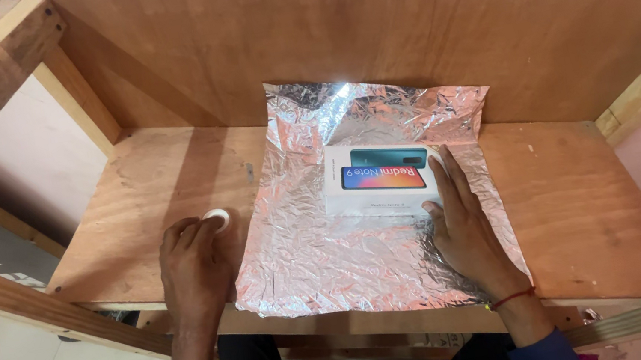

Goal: The person wraps a rectangular box with orange metallic foil on a wooden table. They fold the foil around the box, smooth the edges, and secure the wrap with clear adhesive tape.

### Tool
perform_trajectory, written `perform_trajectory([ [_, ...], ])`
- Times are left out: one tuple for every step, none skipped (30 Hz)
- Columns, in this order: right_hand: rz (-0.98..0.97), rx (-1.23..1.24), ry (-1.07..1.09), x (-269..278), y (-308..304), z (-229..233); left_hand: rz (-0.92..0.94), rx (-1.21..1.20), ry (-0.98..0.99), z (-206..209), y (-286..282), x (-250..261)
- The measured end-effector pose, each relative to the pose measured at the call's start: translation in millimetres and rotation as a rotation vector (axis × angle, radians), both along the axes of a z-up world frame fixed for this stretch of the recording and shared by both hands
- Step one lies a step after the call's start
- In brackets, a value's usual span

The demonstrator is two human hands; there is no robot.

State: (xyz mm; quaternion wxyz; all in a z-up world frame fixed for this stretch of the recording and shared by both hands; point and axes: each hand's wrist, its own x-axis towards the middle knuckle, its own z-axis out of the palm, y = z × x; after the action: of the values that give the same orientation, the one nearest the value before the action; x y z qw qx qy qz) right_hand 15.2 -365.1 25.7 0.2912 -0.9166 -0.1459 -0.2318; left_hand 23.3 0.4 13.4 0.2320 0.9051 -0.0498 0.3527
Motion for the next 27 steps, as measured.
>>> perform_trajectory([
  [0.014,0.022,-0.010,1,-1,-2,-0.006,-0.002,-0.001,0,0,-1],
  [0.029,0.042,-0.023,3,-3,-4,-0.011,-0.005,-0.005,1,0,0],
  [0.061,0.056,-0.011,5,-8,-4,-0.016,-0.008,-0.010,2,0,0],
  [0.095,0.070,0.002,6,-15,-3,-0.023,-0.004,-0.008,2,1,0],
  [0.129,0.083,0.016,5,-21,-2,-0.030,0.000,-0.006,2,1,-1],
  [0.149,0.185,-0.023,4,-26,0,-0.034,0.004,-0.005,4,1,-1],
  [0.170,0.288,-0.062,0,-30,1,-0.040,-0.011,-0.008,5,2,0],
  [0.190,0.389,-0.098,-7,-34,2,-0.047,-0.026,-0.008,5,1,0],
  [0.021,0.590,-0.064,-20,-36,0,-0.054,-0.042,-0.008,6,0,-1],
  [-0.152,0.788,-0.027,-36,-37,-1,-0.059,-0.048,-0.016,6,0,-1],
  [-0.225,0.795,-0.072,-51,-37,-4,-0.065,-0.053,-0.023,7,-1,-2],
  [-0.299,0.802,-0.117,-65,-34,-8,-0.071,-0.058,-0.030,8,-1,-1],
  [-0.360,0.798,-0.122,-71,-29,-14,-0.071,-0.043,-0.038,9,-1,0],
  [-0.423,0.793,-0.122,-80,-26,-20,-0.072,-0.027,-0.040,9,-1,1],
  [-0.487,0.787,-0.123,-89,-25,-27,-0.073,-0.011,-0.042,8,-1,1],
  [-0.480,0.780,-0.181,-95,-24,-34,-0.070,-0.015,-0.046,7,-1,2],
  [-0.472,0.773,-0.238,-99,-25,-40,-0.068,-0.020,-0.049,6,-2,3],
  [-0.464,0.766,-0.295,-103,-25,-47,-0.065,-0.023,-0.052,5,-2,2],
  [-0.455,0.705,-0.347,-109,-26,-53,-0.070,-0.025,-0.042,4,-1,1],
  [-0.442,0.643,-0.401,-112,-27,-58,-0.074,-0.029,-0.035,4,0,0],
  [-0.428,0.581,-0.454,-115,-28,-62,-0.077,-0.032,-0.029,3,0,0],
  [-0.445,0.561,-0.439,-117,-29,-65,-0.077,-0.032,-0.024,4,0,-1],
  [-0.462,0.541,-0.425,-119,-29,-67,-0.077,-0.033,-0.019,4,1,-1],
  [-0.481,0.519,-0.410,-123,-30,-68,-0.079,-0.035,-0.012,4,0,-2],
  [-0.478,0.510,-0.372,-129,-29,-68,-0.078,-0.043,-0.008,4,0,-2],
  [-0.475,0.500,-0.333,-136,-28,-68,-0.077,-0.053,-0.004,5,0,-2],
  [-0.471,0.490,-0.295,-140,-26,-67,-0.076,-0.062,0.000,5,0,-2],
])
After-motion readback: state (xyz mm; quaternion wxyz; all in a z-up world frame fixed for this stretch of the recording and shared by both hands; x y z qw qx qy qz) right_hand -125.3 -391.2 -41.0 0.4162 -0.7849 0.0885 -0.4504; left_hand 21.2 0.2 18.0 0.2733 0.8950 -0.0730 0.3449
